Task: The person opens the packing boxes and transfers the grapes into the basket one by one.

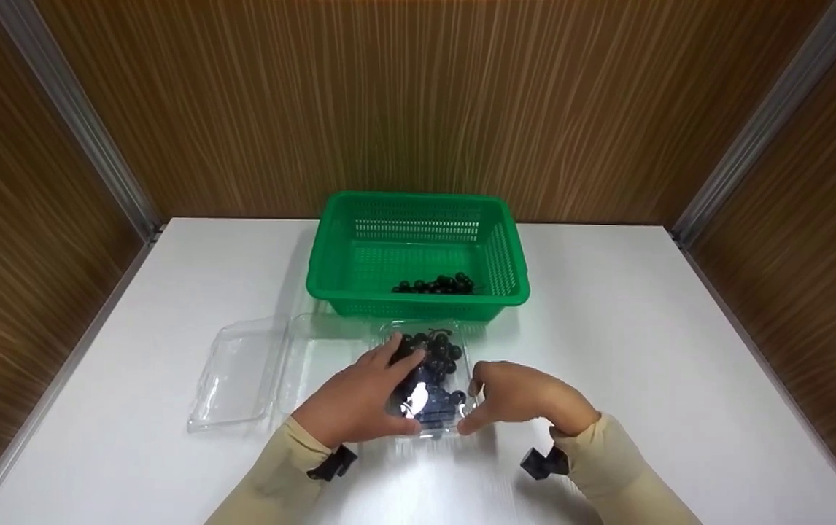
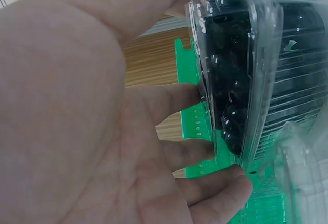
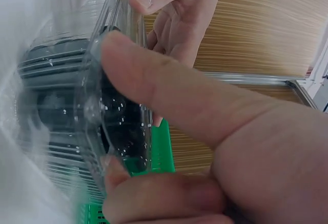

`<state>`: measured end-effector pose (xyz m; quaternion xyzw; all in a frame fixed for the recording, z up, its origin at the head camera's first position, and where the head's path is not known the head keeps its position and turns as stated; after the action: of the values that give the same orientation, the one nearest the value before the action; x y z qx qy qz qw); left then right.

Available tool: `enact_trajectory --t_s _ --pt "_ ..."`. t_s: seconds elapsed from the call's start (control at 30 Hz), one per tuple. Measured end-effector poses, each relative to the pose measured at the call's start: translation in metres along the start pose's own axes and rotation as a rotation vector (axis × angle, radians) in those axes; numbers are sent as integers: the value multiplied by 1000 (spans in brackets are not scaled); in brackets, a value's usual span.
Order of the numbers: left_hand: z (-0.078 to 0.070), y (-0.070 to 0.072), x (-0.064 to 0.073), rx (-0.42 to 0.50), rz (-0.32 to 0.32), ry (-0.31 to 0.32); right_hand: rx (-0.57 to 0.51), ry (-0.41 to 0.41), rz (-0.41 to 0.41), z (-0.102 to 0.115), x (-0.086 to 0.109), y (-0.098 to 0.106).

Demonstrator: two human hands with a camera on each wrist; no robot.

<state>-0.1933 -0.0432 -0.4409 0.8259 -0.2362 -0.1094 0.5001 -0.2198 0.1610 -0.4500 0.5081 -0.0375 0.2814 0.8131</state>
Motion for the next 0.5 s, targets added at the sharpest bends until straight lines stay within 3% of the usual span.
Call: enact_trajectory --t_s 0.2,0.5 --pt "2 -1 0 21 -2 -5 22 21 55 1 2 -2" --pt "5 1 -4 27 17 -21 22 15 48 0 3 -2"
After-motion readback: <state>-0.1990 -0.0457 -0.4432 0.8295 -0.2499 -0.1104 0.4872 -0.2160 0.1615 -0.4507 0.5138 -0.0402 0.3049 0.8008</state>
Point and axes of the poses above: each hand's wrist, its own x-axis away from the middle knuckle, its own y-axis out of the back of the hand, z = x × y, the point moved 6 cm from there along -x, towards the middle knuckle, and after that the axes turned 3 degrees about -z, right-handed, at the moved point
